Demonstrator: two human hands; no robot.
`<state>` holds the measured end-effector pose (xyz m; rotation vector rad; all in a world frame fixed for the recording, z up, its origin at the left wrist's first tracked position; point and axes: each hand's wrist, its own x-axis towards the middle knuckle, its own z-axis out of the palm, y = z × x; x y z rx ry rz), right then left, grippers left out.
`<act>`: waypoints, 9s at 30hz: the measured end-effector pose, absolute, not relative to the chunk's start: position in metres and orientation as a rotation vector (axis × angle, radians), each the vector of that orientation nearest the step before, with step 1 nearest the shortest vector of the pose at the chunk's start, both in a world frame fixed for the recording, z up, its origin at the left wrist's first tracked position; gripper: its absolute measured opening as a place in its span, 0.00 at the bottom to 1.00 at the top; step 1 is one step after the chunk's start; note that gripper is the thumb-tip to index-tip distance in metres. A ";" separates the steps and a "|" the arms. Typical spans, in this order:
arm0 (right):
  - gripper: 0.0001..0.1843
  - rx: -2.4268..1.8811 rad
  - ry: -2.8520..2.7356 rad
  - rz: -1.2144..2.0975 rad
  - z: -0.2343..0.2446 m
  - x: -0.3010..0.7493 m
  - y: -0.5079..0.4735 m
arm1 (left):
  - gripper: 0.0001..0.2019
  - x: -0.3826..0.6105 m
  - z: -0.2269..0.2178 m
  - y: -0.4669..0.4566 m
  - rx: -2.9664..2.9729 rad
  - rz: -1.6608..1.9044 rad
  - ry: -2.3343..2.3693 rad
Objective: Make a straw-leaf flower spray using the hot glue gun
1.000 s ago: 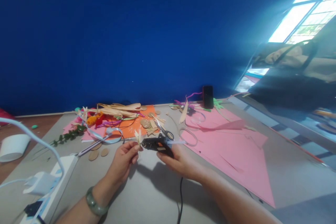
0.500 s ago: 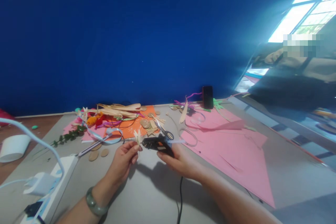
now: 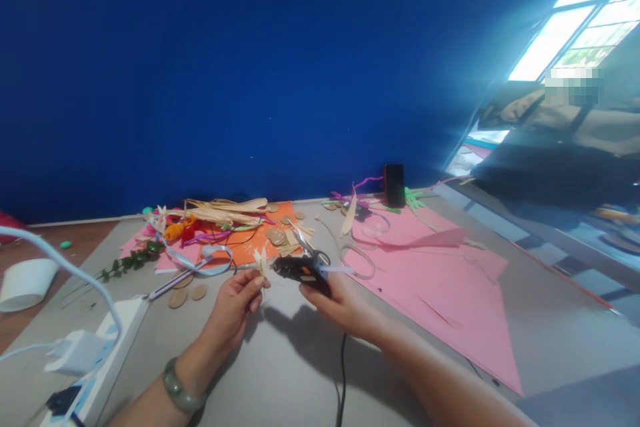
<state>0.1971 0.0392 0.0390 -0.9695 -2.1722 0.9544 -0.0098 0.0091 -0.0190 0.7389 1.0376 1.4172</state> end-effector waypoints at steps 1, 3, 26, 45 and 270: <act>0.09 -0.990 -2.183 0.917 0.038 0.198 0.040 | 0.13 -0.010 -0.020 0.010 0.739 1.424 1.035; 0.07 -1.034 -2.256 0.847 0.038 0.200 0.042 | 0.13 -0.012 -0.022 0.011 0.740 1.448 1.029; 0.16 -0.873 -1.594 1.674 0.018 0.161 0.052 | 0.11 -0.007 -0.021 -0.001 0.751 1.284 0.834; 0.14 -0.714 -1.325 1.819 -0.013 0.156 0.063 | 0.14 0.001 -0.027 -0.001 0.730 1.207 0.890; 0.17 -0.708 -1.232 1.851 0.009 0.160 0.035 | 0.10 -0.011 -0.028 -0.019 1.266 1.339 1.280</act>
